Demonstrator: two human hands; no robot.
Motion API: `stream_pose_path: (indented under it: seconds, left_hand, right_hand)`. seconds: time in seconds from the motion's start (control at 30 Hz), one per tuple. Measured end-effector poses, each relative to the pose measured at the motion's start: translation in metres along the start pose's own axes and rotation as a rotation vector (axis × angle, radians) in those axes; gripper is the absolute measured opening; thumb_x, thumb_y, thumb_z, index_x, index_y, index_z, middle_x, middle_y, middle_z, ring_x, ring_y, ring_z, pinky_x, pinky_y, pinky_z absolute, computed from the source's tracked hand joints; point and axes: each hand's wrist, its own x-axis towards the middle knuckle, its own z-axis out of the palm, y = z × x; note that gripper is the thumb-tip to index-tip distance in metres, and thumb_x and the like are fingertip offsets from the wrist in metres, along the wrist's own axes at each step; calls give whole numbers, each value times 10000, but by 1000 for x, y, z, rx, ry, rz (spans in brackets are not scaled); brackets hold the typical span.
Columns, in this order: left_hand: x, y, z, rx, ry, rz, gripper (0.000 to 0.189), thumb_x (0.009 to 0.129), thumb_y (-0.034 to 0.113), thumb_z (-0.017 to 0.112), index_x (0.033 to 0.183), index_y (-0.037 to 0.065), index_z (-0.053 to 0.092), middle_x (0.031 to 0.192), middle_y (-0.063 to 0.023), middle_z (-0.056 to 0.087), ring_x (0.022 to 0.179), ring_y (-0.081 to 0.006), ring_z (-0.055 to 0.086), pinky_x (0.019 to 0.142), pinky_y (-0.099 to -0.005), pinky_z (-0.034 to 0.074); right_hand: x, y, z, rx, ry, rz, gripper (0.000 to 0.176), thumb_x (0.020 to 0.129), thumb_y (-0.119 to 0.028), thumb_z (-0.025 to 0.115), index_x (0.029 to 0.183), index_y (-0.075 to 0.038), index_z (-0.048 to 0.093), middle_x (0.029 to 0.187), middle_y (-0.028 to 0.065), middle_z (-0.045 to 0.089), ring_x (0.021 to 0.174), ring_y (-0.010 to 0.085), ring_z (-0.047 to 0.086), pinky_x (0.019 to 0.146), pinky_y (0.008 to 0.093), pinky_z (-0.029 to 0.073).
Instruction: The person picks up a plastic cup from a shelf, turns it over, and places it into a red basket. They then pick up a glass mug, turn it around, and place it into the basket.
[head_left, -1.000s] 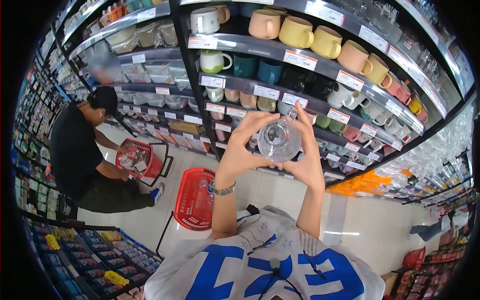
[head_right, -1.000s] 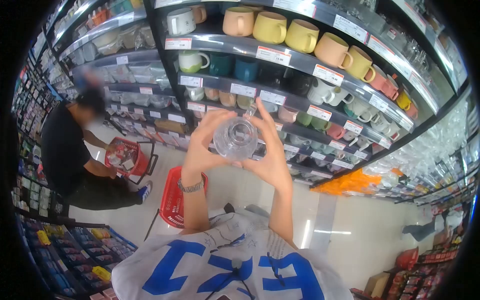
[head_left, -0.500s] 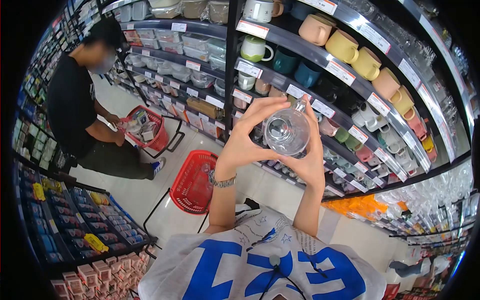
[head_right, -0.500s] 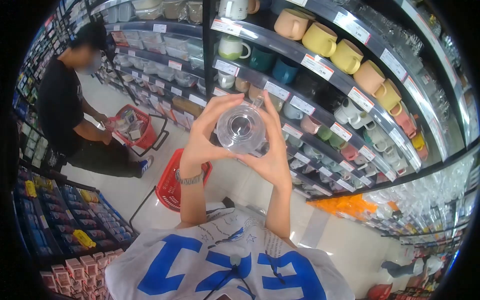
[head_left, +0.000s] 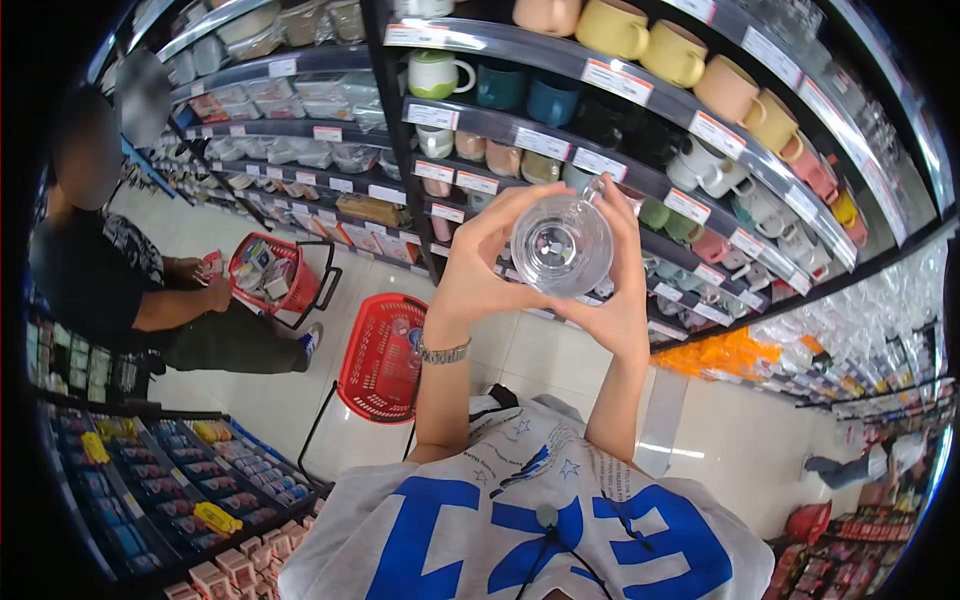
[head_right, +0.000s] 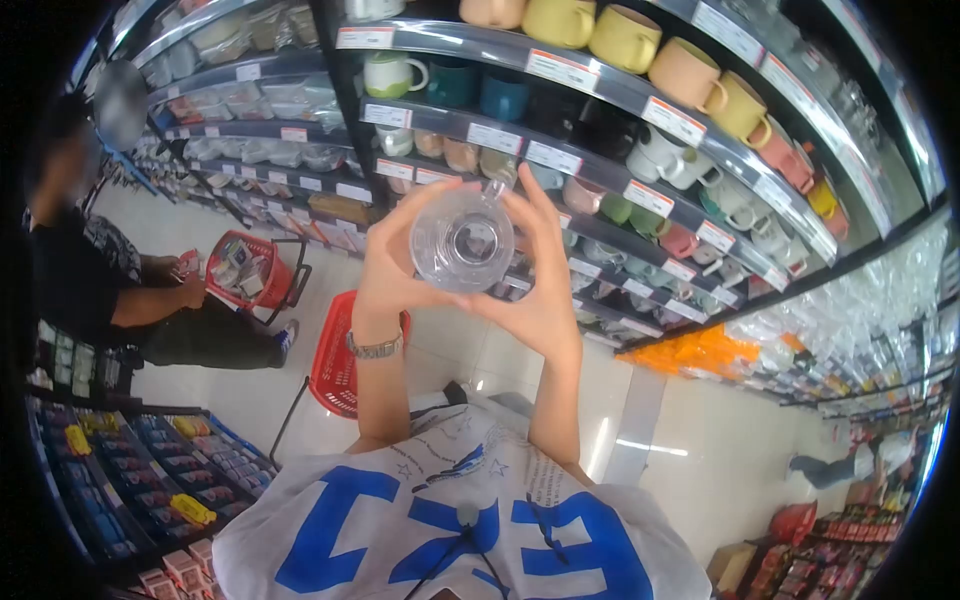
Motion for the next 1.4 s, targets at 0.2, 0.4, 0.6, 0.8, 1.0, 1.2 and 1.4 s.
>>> stream_pose_path:
  seconds: [0.2,0.4,0.6,0.8,1.0,1.2,1.4]
  left_hand:
    - [16,-14,52,-6,114,74,856,505,61,856,1262,-36,466,1242,-117,496,1135,-191,489,960,-313,392]
    - [22,-22,129,53,264,62,838,567,71,837,1294,-26,431,1264,-118,456,1153,-212,474,964,-329,388]
    - [19,-18,162,-38,129,-8,745,647,61,776,1301,-14,428,1279,-126,452,1186,-207,443,992,-331,361]
    - [17,-16,162,295,159,-19,527,803,80,635,1290,10,444,1315,-98,449,1191,-211,444,964,-351,365]
    - [10,-25,187,-85,184,-244,487,875,121,559,1319,7,396,1322,-96,434,1195,-204,431,967,-341,369]
    - [17,-26,195,-81,132,-196,282,843,40,580,1119,-1,538,1231,-115,496,1140,-196,479,966,-333,384]
    - [20,-38,220,-248,2,-343,86,862,84,583,901,47,515,1194,-132,531,1060,-190,546,923,-328,420]
  right_hand:
    - [-13,1,-32,-118,209,-43,835,532,-114,814,1279,-81,445,1405,155,309,1259,297,378,941,397,438]
    - [-26,12,-51,-8,329,30,955,588,-66,794,1375,-50,254,1317,152,392,1218,269,414,1004,380,356]
    - [-48,9,-102,88,409,90,914,579,-102,811,1350,-48,323,1209,136,509,1113,232,516,940,350,415]
    - [-46,0,-135,338,341,107,927,587,-118,742,1388,-51,279,1157,136,547,1082,223,537,927,349,424]
    - [-42,-7,-148,646,314,138,929,660,-325,740,1401,-37,259,1196,122,505,1078,222,526,923,339,424]
    - [-66,-13,-142,772,454,318,813,727,-443,630,1353,-14,338,1156,104,516,997,172,545,859,307,450]
    - [-85,-19,-161,830,600,353,682,783,-397,565,1307,5,394,1128,108,528,964,157,548,830,285,447]
